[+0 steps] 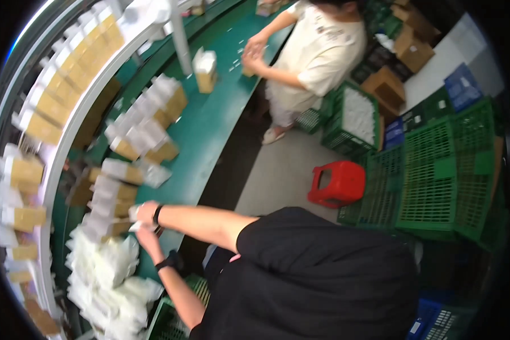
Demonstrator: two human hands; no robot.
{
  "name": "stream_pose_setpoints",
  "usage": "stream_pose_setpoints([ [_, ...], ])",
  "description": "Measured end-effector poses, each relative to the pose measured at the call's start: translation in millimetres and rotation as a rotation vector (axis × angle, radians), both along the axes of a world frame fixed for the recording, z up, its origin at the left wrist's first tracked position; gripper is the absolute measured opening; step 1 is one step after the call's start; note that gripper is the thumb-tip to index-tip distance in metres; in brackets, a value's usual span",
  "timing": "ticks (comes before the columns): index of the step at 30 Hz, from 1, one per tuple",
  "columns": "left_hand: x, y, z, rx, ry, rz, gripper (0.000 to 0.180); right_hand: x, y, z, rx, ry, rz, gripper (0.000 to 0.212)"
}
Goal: Manually placing plastic-wrapped products into paper packaging sleeves on an assembly line.
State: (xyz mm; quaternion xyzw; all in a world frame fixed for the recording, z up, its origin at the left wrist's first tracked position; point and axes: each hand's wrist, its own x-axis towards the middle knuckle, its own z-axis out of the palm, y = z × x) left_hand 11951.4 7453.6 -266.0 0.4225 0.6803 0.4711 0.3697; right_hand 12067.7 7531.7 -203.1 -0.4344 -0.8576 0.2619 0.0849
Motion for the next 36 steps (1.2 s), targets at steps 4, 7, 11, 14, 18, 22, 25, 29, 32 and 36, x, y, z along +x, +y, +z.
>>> stream_pose_setpoints([
  [4, 60, 13, 50, -0.062, 0.266, -0.105, 0.043, 34, 41, 0, -0.119, -0.169, 0.048, 0.035],
  [7, 52, -16, 74, -0.146, 0.093, -0.003, 0.046, 42, 12, 6, -0.044, -0.141, 0.144, 0.033],
  [11, 59, -24, 111, -0.066, 0.518, -0.165, 0.046, 126, -25, 57, -0.113, 0.471, 0.219, 0.041],
  [14, 112, -17, 161, -0.116, 0.547, -0.320, 0.043, 225, -75, 78, -0.136, 0.585, -0.143, 0.078],
  [18, 192, 33, 187, -0.187, 0.498, -0.526, 0.039, 265, -88, 64, -0.345, 0.611, -0.549, 0.100],
  [22, 280, 99, 187, -0.240, 0.484, -0.681, 0.036, 320, -37, 71, -0.214, 0.476, -0.731, 0.093],
  [25, 362, 180, 182, -0.088, 0.535, -0.802, 0.039, 391, 47, 73, 0.104, 0.475, -0.836, 0.083],
  [29, 439, 275, 195, 0.028, 0.392, -0.750, 0.030, 461, 147, 73, 0.161, 0.455, -1.009, 0.078],
  [32, 439, 296, 219, 0.067, 0.303, -0.630, 0.019, 489, 208, 46, 0.229, 0.403, -1.061, 0.077],
  [36, 397, 287, 201, 0.289, 0.368, -0.263, 0.016, 517, 264, -4, 0.410, 0.253, -1.087, 0.080],
])
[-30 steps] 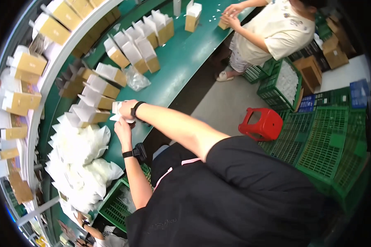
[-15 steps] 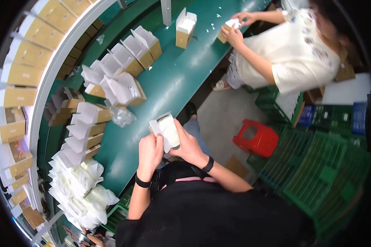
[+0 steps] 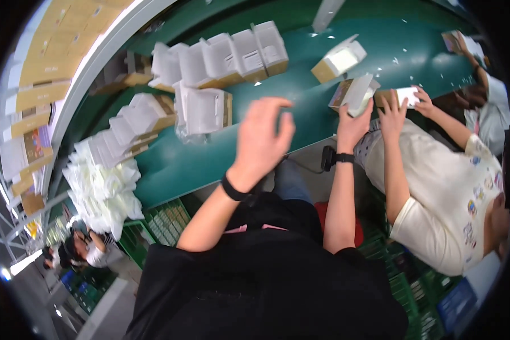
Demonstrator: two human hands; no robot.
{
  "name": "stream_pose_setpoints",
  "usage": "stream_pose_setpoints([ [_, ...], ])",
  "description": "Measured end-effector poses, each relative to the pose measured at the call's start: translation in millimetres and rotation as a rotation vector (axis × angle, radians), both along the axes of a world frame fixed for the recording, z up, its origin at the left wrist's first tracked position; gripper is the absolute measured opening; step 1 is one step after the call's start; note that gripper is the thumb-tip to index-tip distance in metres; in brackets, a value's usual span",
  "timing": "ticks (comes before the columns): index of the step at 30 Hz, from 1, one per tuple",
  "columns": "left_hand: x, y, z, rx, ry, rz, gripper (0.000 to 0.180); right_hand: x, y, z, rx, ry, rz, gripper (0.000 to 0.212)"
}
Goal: Manually placing plastic-wrapped products into paper packaging sleeves on an assembly line.
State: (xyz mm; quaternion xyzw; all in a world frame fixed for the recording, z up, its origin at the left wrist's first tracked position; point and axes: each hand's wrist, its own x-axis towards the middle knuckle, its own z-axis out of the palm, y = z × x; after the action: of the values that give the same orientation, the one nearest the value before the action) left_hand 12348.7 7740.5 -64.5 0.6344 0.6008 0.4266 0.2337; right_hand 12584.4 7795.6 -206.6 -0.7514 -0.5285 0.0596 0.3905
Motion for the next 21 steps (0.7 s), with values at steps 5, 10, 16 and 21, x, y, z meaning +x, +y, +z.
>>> stream_pose_setpoints([
  [5, -113, -32, -12, 0.126, 0.083, 0.558, 0.028, -5, 32, 28, -0.110, 0.123, 0.094, 0.080],
  [10, -193, -51, -26, -0.580, 0.325, 0.502, 0.031, -95, -34, 86, 0.101, -0.118, 0.429, 0.054],
  [16, -188, -58, -40, -0.394, 0.349, 0.434, 0.046, -213, -86, 68, -0.181, 0.021, 1.098, 0.039],
  [21, -203, -52, -57, -0.701, 0.355, 0.223, 0.054, -258, -89, 65, -0.240, -0.288, 1.240, 0.040],
])
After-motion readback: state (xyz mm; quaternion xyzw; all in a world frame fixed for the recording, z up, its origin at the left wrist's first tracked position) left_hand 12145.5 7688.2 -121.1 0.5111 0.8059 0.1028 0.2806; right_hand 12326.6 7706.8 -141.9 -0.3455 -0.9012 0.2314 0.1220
